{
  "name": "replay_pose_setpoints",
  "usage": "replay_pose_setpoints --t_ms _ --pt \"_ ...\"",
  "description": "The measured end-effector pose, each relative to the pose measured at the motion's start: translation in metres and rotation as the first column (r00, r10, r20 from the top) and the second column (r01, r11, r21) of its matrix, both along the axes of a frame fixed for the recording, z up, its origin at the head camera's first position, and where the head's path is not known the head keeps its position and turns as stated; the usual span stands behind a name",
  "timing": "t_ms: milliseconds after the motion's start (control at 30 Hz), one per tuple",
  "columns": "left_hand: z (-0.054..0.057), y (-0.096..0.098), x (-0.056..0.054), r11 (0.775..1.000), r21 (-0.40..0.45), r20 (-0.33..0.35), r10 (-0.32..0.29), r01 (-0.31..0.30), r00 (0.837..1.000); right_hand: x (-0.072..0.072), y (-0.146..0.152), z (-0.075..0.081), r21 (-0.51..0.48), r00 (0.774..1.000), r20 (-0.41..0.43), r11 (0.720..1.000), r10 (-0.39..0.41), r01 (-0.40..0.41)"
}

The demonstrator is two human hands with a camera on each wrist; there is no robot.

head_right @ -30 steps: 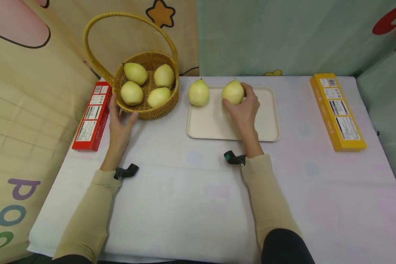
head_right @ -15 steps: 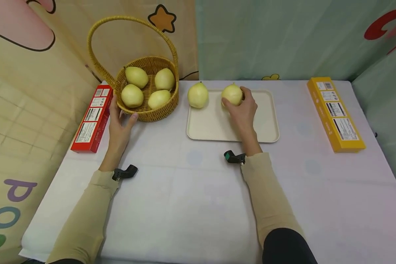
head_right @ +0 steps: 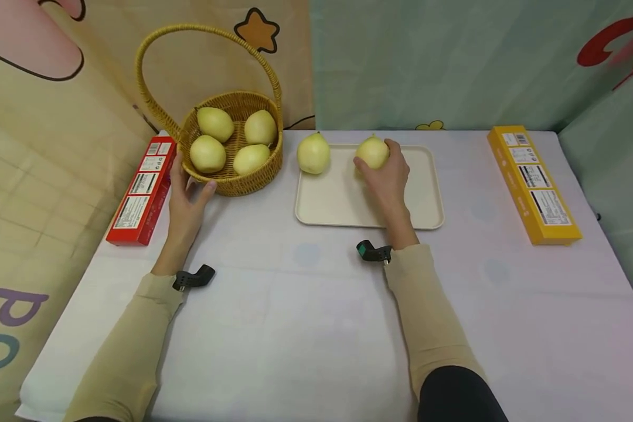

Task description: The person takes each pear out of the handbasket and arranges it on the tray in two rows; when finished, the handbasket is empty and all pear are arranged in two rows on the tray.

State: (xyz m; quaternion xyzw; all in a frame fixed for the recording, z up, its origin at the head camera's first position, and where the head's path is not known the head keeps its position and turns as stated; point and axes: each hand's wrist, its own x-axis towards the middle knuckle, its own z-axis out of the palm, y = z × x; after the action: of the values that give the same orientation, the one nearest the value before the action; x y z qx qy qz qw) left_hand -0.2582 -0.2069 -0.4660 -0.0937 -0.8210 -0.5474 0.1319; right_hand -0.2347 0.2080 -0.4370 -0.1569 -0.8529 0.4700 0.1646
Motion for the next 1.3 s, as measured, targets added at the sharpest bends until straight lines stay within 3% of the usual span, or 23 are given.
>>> replay_pose_setpoints --t_ms 367,733,900,1100,1300 --pt "0.000 0.001 -0.001 1.000 0.015 -0.005 -0.001 0.001 1.000 -0.003 -0.005 -0.005 -0.010 0.999 -0.020 0.999 0.033 -0.034" --pt "0.000 0.001 0.000 1.000 0.019 0.006 -0.001 0.001 1.000 0.000 -0.003 0.003 0.015 0.994 0.089 0.997 0.068 -0.069" --pt "-0.001 0.000 0.000 1.000 0.015 0.016 0.006 -0.007 1.000 0.002 -0.002 0.008 0.026 0.992 0.094 0.996 0.084 -0.086" --pt "0.003 0.002 0.002 1.000 0.026 0.024 0.006 -0.007 1.000 0.007 -0.005 0.017 0.035 0.997 0.017 0.997 0.071 -0.072" --pt "0.025 0.011 0.017 0.998 0.068 0.023 -0.011 0.009 1.000 0.011 -0.014 0.033 0.103 0.988 -0.123 0.992 0.089 -0.076"
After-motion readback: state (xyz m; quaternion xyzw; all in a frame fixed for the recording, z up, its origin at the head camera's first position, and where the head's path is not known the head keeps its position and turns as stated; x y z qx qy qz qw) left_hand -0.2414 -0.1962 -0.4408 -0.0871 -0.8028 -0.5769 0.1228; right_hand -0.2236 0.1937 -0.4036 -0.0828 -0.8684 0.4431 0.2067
